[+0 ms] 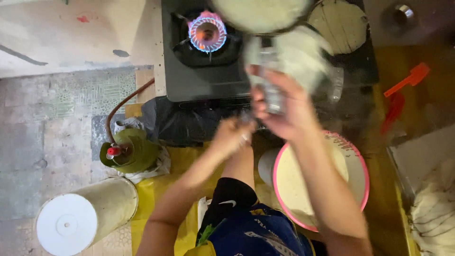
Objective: Dipping a small pan into batter, cooking thin crepes on a gas stove, and stacking them.
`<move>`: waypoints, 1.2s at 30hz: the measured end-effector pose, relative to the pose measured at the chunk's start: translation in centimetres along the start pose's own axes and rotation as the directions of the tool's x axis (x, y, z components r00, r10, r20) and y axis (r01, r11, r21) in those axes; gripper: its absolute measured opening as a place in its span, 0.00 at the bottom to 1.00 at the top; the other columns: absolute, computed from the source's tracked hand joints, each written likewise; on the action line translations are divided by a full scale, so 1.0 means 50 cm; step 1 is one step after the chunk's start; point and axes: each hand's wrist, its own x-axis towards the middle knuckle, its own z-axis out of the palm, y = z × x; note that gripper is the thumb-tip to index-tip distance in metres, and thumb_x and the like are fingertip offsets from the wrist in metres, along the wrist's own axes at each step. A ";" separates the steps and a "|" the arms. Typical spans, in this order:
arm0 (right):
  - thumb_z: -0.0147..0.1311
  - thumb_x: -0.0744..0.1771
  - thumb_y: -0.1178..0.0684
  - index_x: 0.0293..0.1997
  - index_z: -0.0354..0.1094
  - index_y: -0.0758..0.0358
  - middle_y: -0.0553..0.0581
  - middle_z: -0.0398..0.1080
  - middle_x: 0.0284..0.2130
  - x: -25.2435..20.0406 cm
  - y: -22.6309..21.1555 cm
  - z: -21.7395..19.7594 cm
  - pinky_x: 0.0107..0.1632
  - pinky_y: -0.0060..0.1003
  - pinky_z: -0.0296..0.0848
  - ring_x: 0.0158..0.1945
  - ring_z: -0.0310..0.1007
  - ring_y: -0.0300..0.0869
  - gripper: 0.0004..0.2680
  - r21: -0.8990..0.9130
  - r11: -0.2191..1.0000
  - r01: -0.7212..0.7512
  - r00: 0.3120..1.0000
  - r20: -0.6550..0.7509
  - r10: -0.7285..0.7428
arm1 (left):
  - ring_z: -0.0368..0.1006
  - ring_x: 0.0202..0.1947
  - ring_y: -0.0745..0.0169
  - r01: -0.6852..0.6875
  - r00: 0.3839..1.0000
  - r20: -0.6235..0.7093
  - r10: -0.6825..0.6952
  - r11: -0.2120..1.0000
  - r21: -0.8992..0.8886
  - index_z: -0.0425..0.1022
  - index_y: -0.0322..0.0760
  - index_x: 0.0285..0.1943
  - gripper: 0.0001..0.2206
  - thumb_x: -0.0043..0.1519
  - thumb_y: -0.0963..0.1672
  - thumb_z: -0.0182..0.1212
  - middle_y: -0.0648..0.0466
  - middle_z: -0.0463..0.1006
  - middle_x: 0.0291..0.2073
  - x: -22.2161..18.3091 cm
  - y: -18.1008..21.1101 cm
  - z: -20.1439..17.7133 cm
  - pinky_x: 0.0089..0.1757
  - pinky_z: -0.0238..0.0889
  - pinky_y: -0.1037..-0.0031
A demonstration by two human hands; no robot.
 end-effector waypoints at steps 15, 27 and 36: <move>0.54 0.66 0.57 0.71 0.51 0.69 0.52 0.63 0.25 -0.588 0.193 -0.485 0.19 0.28 0.57 0.19 0.57 0.34 0.25 0.256 0.944 0.207 0.955 -0.263 -0.138 | 0.65 0.12 0.68 0.018 0.947 -0.301 -0.116 0.951 -0.310 0.79 0.35 0.39 0.22 0.58 0.57 0.64 0.53 0.75 0.18 0.172 0.009 -0.215 0.16 0.54 0.79; 0.46 0.66 0.60 0.48 0.64 0.58 0.47 0.59 0.28 -0.889 0.161 -0.729 0.27 0.29 0.54 0.26 0.55 0.34 0.07 -0.311 0.816 0.486 0.480 -0.686 -0.547 | 0.69 0.47 0.58 0.128 0.983 0.179 0.040 0.549 -0.826 0.67 0.30 0.46 0.35 0.50 0.63 0.63 0.53 0.69 0.40 0.019 -0.142 -0.234 0.57 0.60 0.70; 0.54 0.66 0.63 0.79 0.48 0.61 0.63 0.66 0.43 -0.871 0.086 -1.009 0.27 0.47 0.72 0.36 0.69 0.56 0.29 -0.174 0.098 -0.980 0.000 -0.493 -0.870 | 0.70 0.51 0.47 0.583 0.806 0.135 -0.576 0.734 -0.349 0.68 0.32 0.69 0.48 0.67 0.72 0.31 0.42 0.74 0.51 -0.015 -0.335 -0.125 0.53 0.62 0.59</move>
